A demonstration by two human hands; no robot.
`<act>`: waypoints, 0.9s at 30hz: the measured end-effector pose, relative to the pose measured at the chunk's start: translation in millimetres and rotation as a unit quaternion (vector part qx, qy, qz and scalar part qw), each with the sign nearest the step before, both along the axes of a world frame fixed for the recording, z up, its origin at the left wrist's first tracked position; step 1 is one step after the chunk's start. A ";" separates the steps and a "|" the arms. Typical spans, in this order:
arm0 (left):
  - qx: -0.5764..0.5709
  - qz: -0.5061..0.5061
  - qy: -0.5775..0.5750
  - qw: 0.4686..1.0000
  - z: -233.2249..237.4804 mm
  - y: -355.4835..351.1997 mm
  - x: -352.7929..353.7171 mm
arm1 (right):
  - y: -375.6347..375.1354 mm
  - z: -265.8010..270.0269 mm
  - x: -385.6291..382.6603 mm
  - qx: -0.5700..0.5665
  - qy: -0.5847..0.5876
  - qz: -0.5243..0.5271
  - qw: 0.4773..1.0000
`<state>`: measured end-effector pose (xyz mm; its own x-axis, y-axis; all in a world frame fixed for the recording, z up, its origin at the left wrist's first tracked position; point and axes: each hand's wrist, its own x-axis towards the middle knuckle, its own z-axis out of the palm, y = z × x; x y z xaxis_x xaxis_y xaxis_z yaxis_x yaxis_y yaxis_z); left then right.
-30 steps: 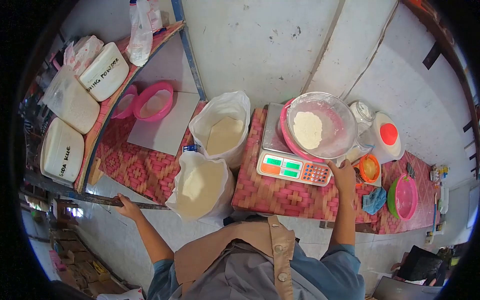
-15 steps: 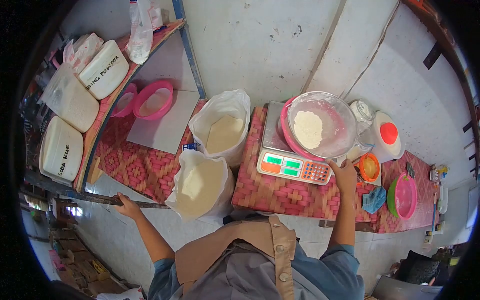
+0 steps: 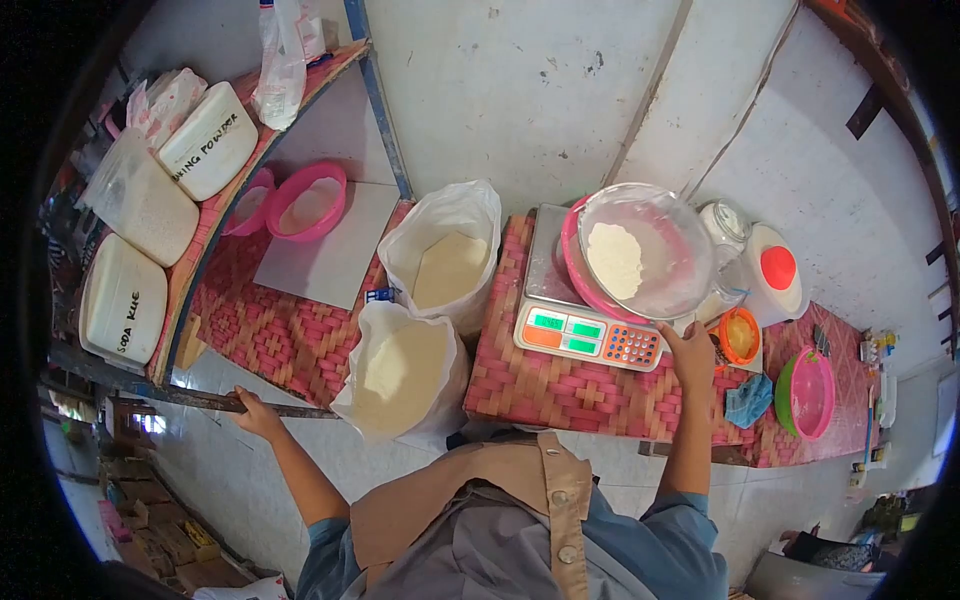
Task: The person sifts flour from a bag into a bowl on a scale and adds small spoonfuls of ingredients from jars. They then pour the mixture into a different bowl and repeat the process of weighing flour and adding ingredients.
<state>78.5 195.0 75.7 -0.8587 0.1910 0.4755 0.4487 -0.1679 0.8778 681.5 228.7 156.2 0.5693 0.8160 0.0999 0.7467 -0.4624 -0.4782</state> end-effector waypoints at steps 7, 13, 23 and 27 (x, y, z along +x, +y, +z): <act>0.002 -0.026 -0.011 1.000 -9.2 -2.4 -8.4 | -1.7 2.8 -3.2 -0.003 0.023 -0.002 1.000; 0.003 0.003 -0.002 1.000 -11.6 -0.5 -8.3 | 1.7 4.5 -6.5 0.018 -0.031 -0.027 0.999; -0.003 -0.018 -0.010 1.000 1.3 -0.4 1.3 | -9.7 8.5 -137.4 -0.025 0.094 0.248 0.964; -0.015 -0.034 -0.006 0.999 -5.1 -3.1 -3.7 | -7.9 -60.9 -201.6 -0.052 0.013 0.447 0.893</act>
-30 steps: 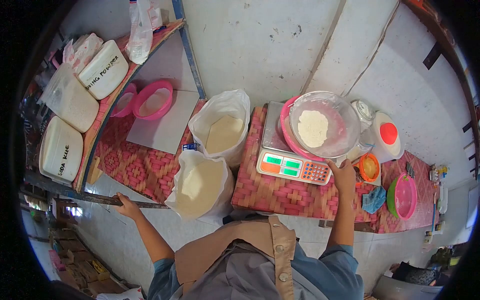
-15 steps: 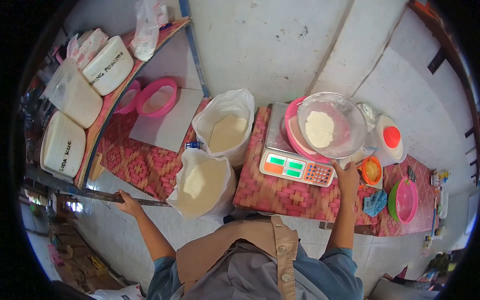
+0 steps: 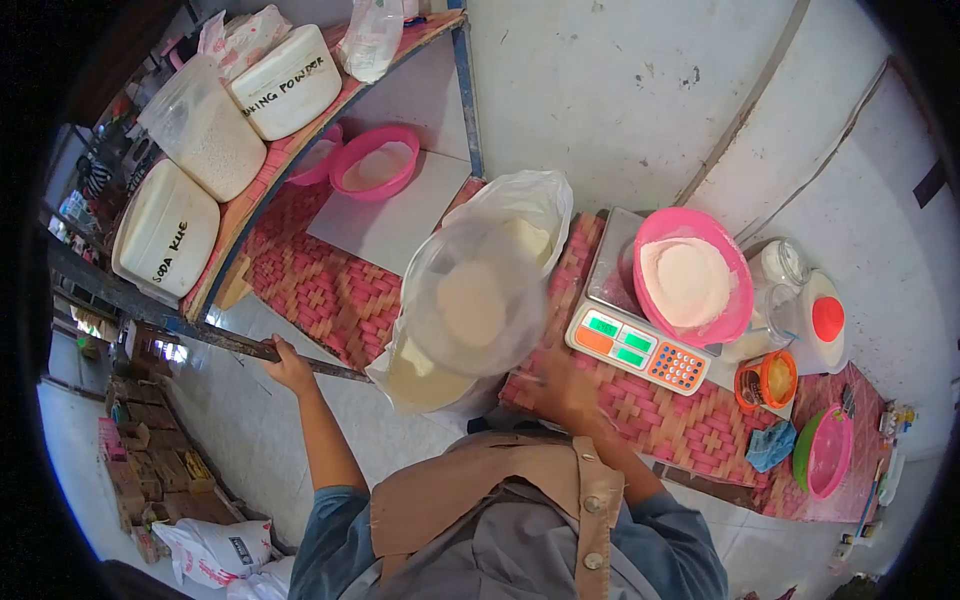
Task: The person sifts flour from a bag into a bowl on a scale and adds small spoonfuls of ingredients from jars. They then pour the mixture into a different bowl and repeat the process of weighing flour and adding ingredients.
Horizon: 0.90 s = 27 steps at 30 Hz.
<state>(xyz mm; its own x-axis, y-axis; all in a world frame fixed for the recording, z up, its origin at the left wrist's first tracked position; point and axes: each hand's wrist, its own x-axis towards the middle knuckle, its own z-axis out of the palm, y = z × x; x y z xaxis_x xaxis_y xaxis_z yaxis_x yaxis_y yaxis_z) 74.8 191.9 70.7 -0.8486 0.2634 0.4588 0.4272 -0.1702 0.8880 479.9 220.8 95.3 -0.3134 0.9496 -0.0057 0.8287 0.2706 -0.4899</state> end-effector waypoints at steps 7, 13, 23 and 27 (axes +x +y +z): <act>-0.017 0.002 0.007 1.000 -2.2 0.1 -3.1 | -0.2 -73.3 -56.8 -0.050 -0.103 0.154 0.981; 0.013 0.023 -0.012 1.000 0.2 2.3 -0.2 | 27.8 -87.8 -130.3 0.098 -0.262 0.258 0.925; 0.034 0.055 0.007 0.998 -6.9 6.6 -4.1 | 64.2 15.3 91.9 0.411 0.202 -0.219 0.862; 0.018 0.084 0.052 0.995 -1.2 7.6 0.2 | 59.3 43.5 277.7 0.370 0.142 -0.462 0.794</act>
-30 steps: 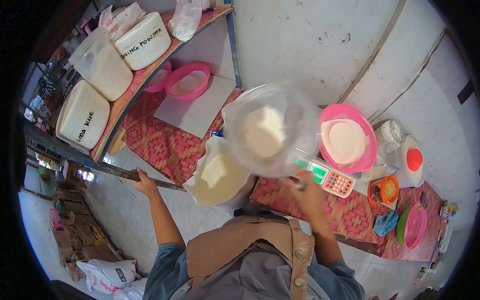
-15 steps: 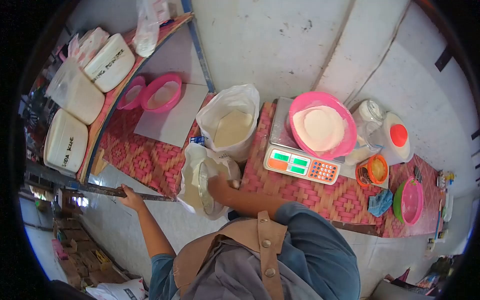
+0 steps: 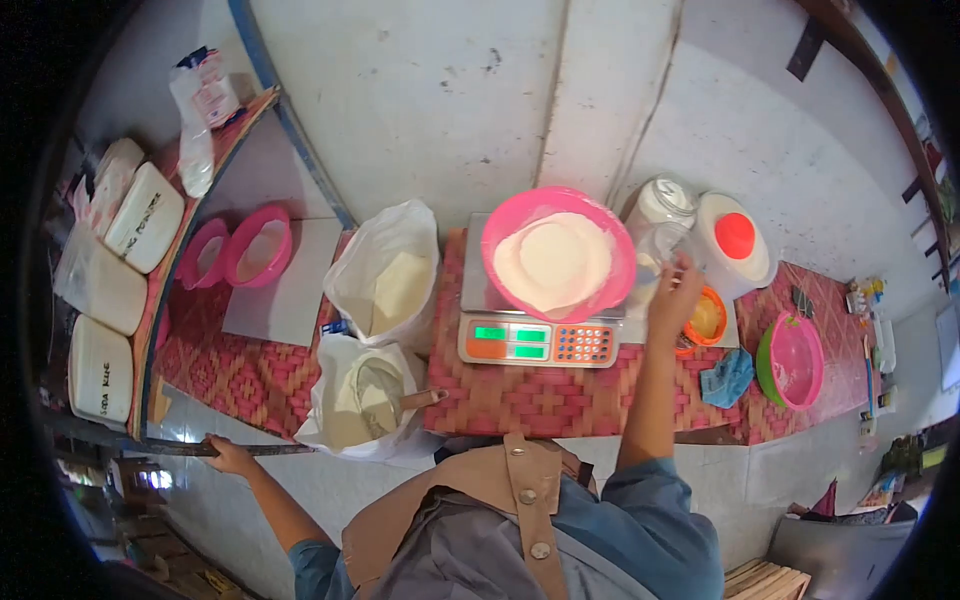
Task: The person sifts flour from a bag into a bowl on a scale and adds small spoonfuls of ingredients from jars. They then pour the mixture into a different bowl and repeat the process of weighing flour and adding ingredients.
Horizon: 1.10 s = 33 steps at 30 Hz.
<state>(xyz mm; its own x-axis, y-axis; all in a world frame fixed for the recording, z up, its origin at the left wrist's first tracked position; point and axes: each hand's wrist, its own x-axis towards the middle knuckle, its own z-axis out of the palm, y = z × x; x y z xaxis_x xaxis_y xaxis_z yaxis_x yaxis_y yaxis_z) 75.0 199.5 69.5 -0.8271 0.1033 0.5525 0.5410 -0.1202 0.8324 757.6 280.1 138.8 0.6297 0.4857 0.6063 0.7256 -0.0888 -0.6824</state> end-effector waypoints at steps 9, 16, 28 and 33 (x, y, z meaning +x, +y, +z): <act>-0.029 0.023 -0.019 0.999 -11.0 -1.1 -17.0 | 9.6 27.9 104.4 -0.267 -0.137 -0.182 0.936; -0.016 0.026 -0.021 0.999 -10.8 0.5 -18.1 | 42.6 11.6 116.7 -0.209 0.024 0.066 0.975; -0.085 0.118 -0.052 0.988 -10.4 1.9 -25.2 | -22.4 69.0 95.2 -0.306 -0.215 0.170 0.912; -0.074 0.058 -0.096 0.991 -19.9 -2.5 -41.1 | -48.2 82.3 67.6 -0.171 -0.147 0.133 0.965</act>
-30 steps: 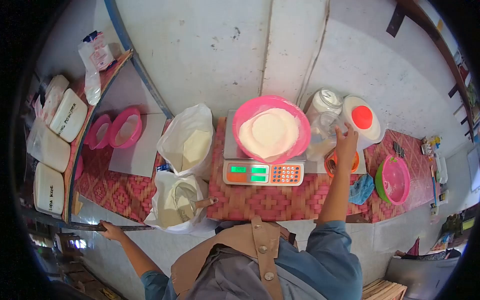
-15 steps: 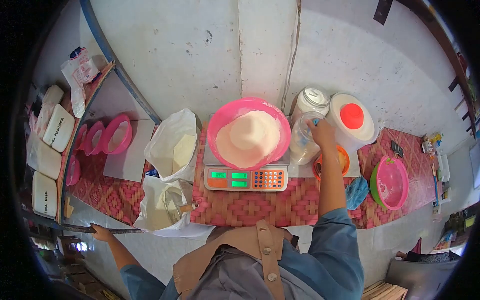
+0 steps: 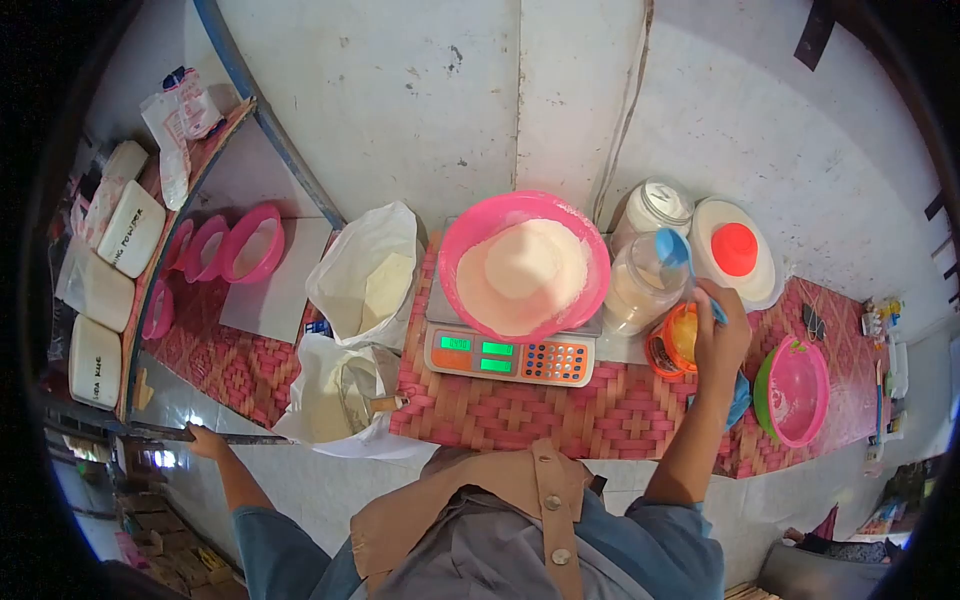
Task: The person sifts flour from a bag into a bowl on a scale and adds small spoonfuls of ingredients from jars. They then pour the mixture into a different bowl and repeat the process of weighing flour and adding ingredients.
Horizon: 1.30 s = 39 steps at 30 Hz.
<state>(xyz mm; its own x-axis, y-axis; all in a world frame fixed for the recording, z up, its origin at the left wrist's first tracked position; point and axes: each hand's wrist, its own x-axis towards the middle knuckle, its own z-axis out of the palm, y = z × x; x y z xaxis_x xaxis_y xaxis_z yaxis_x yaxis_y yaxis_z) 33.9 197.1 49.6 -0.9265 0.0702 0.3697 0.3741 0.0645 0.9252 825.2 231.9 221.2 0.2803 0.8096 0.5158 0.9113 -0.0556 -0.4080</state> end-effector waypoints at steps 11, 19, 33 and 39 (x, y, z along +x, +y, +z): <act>-0.038 0.088 0.059 0.994 16.9 6.0 29.4 | 55.2 -87.0 -66.1 -0.037 0.219 0.146 0.964; -0.014 0.047 0.056 0.997 4.9 4.7 14.0 | 67.1 -86.4 -48.3 0.019 0.574 0.059 0.816; -0.047 0.086 0.088 0.991 11.0 5.6 21.8 | 60.7 -63.1 -42.6 0.138 0.579 0.058 0.801; -0.078 0.152 0.169 0.971 1.5 3.3 8.7 | 34.3 -10.5 -7.4 0.259 0.551 0.014 0.793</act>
<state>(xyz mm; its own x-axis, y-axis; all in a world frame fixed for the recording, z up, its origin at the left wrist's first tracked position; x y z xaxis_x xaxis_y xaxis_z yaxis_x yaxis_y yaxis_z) 42.6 200.3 51.1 -0.7403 -0.1073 0.6637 0.5973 0.3481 0.7226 817.9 266.2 210.7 0.7774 0.5834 0.2353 -0.0169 0.3934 -0.9192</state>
